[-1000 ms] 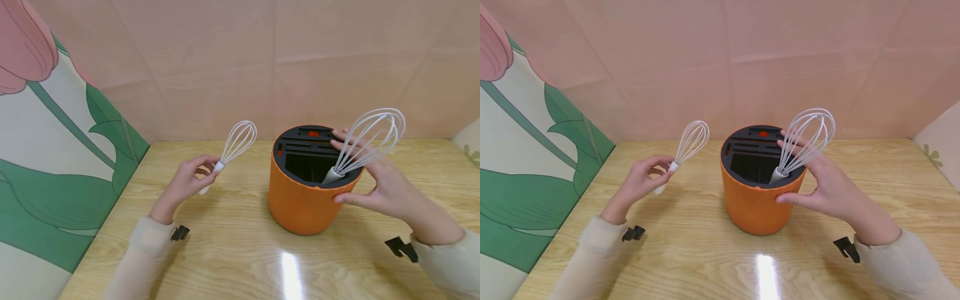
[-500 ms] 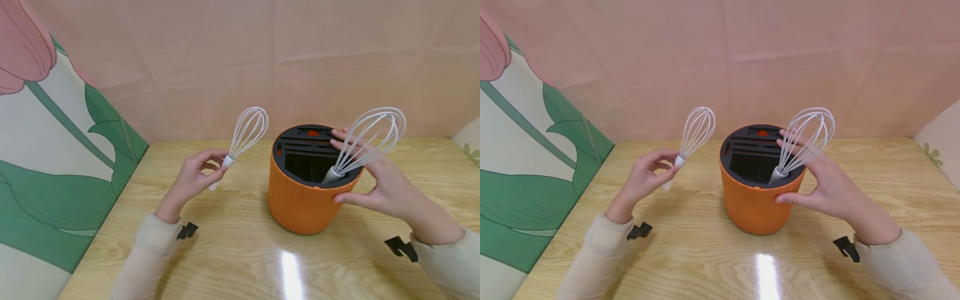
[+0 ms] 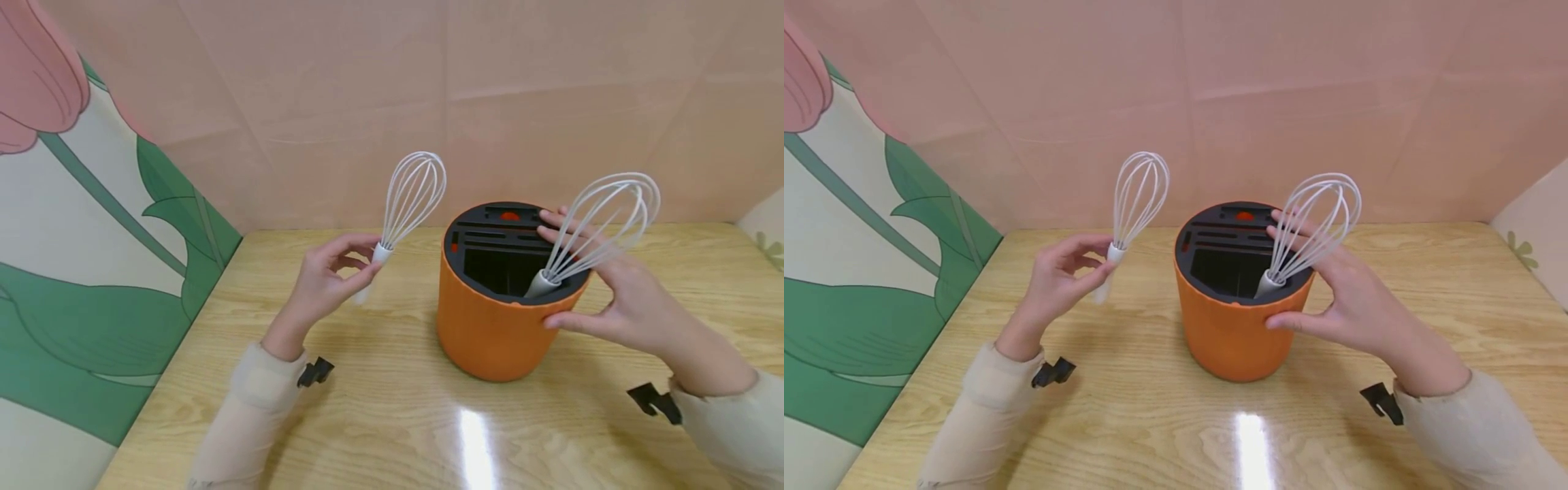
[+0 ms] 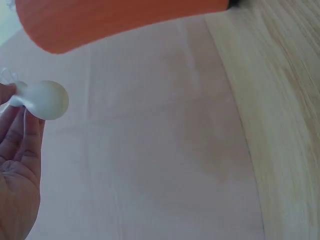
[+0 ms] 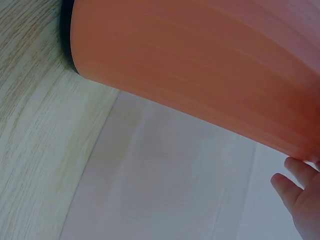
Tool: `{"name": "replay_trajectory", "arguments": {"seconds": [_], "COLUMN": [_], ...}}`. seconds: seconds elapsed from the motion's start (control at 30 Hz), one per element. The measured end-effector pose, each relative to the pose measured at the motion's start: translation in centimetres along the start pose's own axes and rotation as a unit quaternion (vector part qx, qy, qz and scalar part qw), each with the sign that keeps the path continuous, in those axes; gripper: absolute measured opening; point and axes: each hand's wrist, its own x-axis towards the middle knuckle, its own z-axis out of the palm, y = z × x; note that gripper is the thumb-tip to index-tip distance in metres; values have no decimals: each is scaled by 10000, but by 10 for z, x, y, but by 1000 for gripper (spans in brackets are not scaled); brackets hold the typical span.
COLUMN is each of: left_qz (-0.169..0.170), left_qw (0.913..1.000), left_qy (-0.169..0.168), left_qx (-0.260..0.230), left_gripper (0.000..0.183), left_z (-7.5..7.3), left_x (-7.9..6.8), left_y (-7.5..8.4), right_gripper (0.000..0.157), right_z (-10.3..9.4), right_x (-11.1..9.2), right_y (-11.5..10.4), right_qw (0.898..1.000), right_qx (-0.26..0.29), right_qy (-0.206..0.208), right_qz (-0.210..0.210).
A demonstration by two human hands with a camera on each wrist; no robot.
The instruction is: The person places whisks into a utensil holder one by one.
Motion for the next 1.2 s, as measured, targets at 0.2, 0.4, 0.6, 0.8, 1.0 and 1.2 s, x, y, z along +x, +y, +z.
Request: {"name": "replay_trajectory", "arguments": {"seconds": [0.2,0.4,0.6,0.8,1.0,1.2], "left_qz": [103,468,675,864,966,1037], "left_qw": [9993,9975,9951,9917,9867,9844], "left_qy": [181,320,457,593,778,792], "left_qx": [-315,-427,-553,-751,-1054,-1178], "left_gripper": [35,37,37,32,33,34], "left_z": [6,13,20,25,29,36], "left_x": [5,11,18,24,29,37], "left_y": [7,17,24,29,32,38], "right_gripper": [104,102,99,99,101,104], "right_z": [0,0,1,1,0,-1], "right_x": [1,2,5,4,1,-1], "right_y": [1,3,1,1,2,2], "right_qw": [10000,9999,9994,9995,9998,9999], "right_qx": [-37,-37,-49,-69,-106,-119], "right_qy": [-25,65,149,135,24,-63], "right_qz": [11,-153,-314,-292,-141,7]}}
